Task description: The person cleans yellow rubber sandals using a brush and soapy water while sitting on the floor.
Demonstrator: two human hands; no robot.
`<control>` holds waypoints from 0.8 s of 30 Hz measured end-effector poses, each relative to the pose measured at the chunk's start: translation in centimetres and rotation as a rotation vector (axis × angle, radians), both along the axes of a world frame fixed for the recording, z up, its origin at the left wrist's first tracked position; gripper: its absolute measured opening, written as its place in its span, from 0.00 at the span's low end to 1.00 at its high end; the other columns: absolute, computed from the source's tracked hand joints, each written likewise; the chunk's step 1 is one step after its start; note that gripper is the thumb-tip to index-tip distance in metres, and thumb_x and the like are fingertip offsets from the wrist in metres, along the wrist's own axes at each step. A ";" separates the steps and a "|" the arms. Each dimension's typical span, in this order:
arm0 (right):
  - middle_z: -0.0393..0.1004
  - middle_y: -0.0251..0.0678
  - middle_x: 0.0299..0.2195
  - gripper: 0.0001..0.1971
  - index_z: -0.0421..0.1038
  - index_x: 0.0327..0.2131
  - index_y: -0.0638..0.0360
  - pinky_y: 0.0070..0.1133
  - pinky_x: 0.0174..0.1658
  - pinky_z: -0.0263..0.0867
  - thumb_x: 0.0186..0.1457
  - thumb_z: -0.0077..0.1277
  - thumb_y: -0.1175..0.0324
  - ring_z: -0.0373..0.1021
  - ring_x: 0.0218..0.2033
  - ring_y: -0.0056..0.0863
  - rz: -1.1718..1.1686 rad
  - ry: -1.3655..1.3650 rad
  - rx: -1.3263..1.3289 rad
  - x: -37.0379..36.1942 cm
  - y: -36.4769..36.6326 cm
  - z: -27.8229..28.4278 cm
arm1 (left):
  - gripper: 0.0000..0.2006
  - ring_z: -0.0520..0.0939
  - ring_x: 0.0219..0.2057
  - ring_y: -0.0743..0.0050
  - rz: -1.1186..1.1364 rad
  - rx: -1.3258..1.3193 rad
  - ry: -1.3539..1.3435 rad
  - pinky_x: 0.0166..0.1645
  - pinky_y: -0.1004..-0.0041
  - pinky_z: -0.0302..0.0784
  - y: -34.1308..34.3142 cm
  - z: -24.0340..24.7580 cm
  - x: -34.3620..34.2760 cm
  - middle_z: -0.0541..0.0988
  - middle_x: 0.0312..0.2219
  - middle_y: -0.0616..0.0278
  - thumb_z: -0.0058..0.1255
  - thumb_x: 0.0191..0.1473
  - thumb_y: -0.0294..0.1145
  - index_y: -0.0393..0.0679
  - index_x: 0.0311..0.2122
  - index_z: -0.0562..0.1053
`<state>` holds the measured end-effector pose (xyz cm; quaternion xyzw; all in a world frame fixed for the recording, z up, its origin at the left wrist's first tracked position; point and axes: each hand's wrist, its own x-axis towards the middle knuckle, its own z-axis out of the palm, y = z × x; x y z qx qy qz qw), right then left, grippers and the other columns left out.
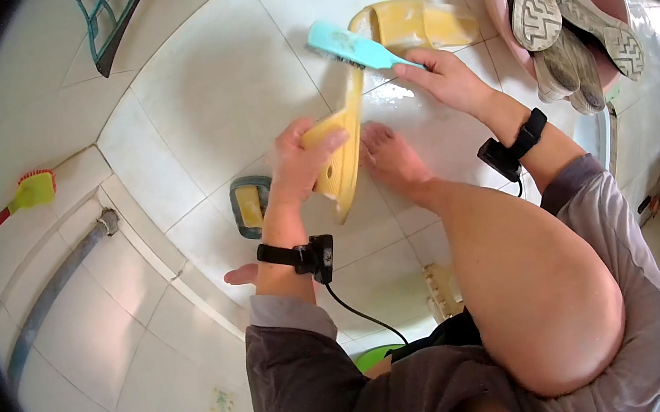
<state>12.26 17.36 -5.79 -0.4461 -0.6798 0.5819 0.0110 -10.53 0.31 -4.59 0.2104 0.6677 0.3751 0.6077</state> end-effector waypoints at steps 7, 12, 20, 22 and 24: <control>0.74 0.47 0.25 0.23 0.75 0.32 0.57 0.35 0.33 0.67 0.58 0.46 0.45 0.71 0.27 0.46 0.278 -0.312 0.241 -0.4 -1.3 1.5 | 0.23 0.78 0.35 0.74 0.194 -0.107 -0.010 0.40 0.72 0.74 -1.8 -3.4 0.2 0.77 0.36 0.55 0.53 0.55 0.47 0.32 0.40 0.75; 0.73 0.47 0.21 0.22 0.78 0.30 0.52 0.35 0.29 0.67 0.56 0.48 0.43 0.70 0.24 0.48 0.550 -0.324 0.353 1.3 -1.6 1.6 | 0.33 0.73 0.51 0.55 0.058 -0.263 0.263 0.55 0.68 0.65 -1.8 -3.5 0.5 0.71 0.51 0.39 0.42 0.58 0.58 0.30 0.49 0.72; 0.76 0.46 0.24 0.24 0.79 0.31 0.49 0.37 0.33 0.69 0.56 0.44 0.40 0.74 0.28 0.46 0.548 -0.339 0.408 0.6 -1.8 1.8 | 0.29 0.70 0.54 0.50 -0.087 -0.041 0.281 0.59 0.66 0.61 -2.7 -5.3 -0.5 0.69 0.54 0.40 0.38 0.61 0.54 0.36 0.52 0.70; 0.77 0.43 0.23 0.25 0.80 0.32 0.48 0.37 0.33 0.69 0.56 0.43 0.39 0.74 0.28 0.45 0.397 -0.373 0.330 0.7 -0.2 2.0 | 0.29 0.70 0.54 0.50 -0.133 0.028 0.388 0.59 0.66 0.61 -2.9 -6.2 0.0 0.69 0.54 0.40 0.37 0.61 0.53 0.36 0.53 0.70; 0.77 0.44 0.24 0.25 0.79 0.31 0.49 0.37 0.34 0.69 0.56 0.42 0.40 0.74 0.28 0.45 0.622 -0.310 0.390 -0.3 -2.6 2.8 | 0.17 0.75 0.44 0.47 -0.347 0.199 0.864 0.54 0.61 0.66 -3.8 -7.1 0.1 0.76 0.44 0.48 0.39 0.62 0.33 0.38 0.53 0.67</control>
